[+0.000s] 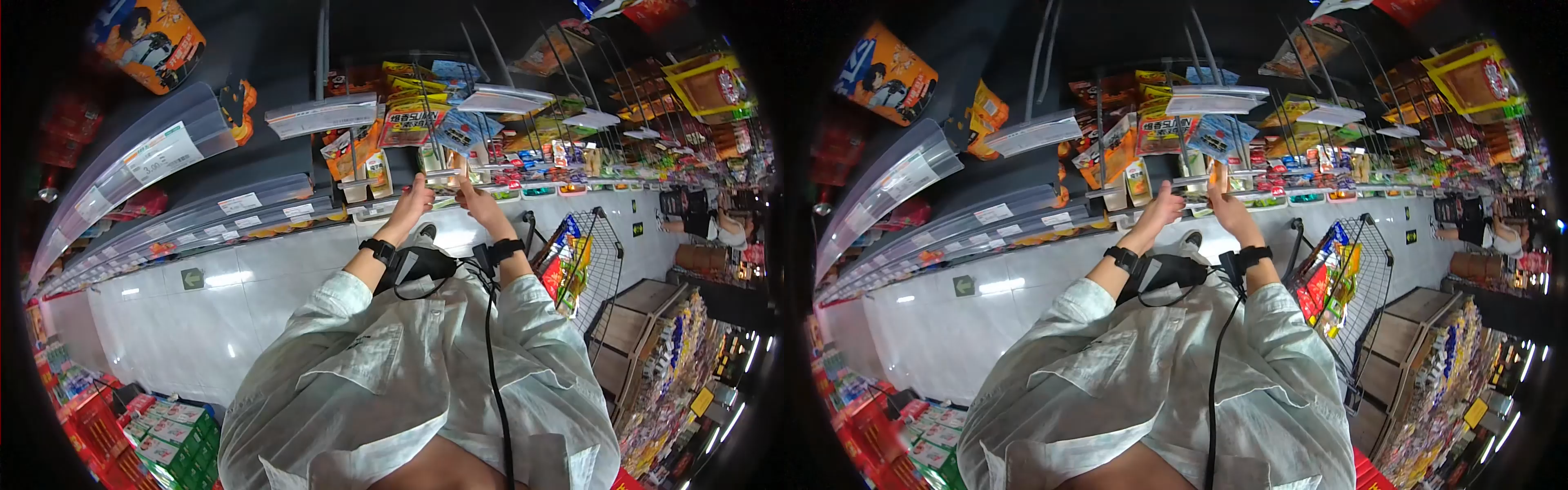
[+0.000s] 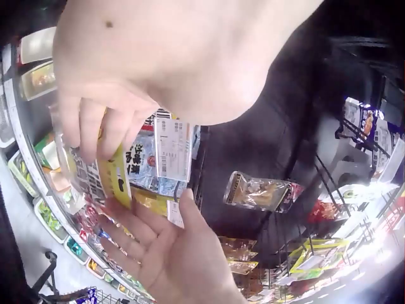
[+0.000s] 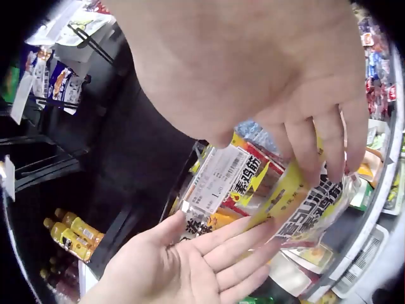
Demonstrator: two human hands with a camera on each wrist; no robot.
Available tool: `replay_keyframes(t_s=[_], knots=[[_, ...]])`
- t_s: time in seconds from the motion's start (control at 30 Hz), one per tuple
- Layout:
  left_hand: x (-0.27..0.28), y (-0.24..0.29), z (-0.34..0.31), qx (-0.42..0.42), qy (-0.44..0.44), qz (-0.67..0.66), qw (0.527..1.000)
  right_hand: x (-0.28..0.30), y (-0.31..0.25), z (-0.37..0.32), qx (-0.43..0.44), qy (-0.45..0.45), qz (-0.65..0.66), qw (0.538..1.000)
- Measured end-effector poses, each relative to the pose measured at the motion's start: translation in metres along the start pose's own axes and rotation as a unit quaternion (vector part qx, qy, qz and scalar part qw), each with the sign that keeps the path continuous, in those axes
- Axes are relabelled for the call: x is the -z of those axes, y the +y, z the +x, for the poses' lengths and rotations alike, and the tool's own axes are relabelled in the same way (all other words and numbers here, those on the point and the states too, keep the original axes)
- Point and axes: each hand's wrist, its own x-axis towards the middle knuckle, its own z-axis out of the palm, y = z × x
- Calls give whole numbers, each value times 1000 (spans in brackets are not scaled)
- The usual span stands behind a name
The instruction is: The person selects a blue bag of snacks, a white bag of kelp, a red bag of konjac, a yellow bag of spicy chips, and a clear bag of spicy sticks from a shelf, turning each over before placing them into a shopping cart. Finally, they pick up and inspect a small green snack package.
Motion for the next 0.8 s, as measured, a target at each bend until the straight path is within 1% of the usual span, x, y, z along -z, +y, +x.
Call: replay_keyframes(t_s=[0.1, 0.13, 0.23, 0.3, 0.4, 0.43, 0.5, 0.53, 0.63, 0.67, 0.77, 0.8], knots=[[2, -13, -13, 50, -40, 10, 998, -10, 22, -31, -7, -2, 65, 998], [1, -17, -17, 47, -52, 22, 997, -8, 29, -42, 14, -3, 36, 999], [-16, -30, -22, 54, -84, 67, 993, 4, 44, -76, 6, 19, -51, 999], [-32, -35, -25, 60, -99, 66, 991, 10, 64, -89, -11, 33, -23, 999], [-60, -40, -29, 66, -130, 93, 985, 31, 62, -132, -18, 61, 5, 998], [-73, -39, -32, 64, -141, 107, 982, 37, 71, -140, -28, 75, 13, 997], [-104, -43, -31, 56, -163, 130, 976, 54, 93, -152, -48, 102, 25, 993], [-120, -49, -26, 60, -195, 152, 967, 64, 105, -159, -51, 125, 29, 990], [-184, -54, -27, 19, -250, 200, 947, 91, 161, -176, -25, 201, 106, 974], [-208, -54, -30, -12, -280, 206, 938, 102, 180, -184, -15, 233, 137, 963], [-292, -51, -46, -69, -321, 235, 915, 145, 216, -226, 13, 329, 224, 917], [-320, -58, -49, -80, -351, 219, 907, 158, 223, -243, 18, 392, 192, 899]])
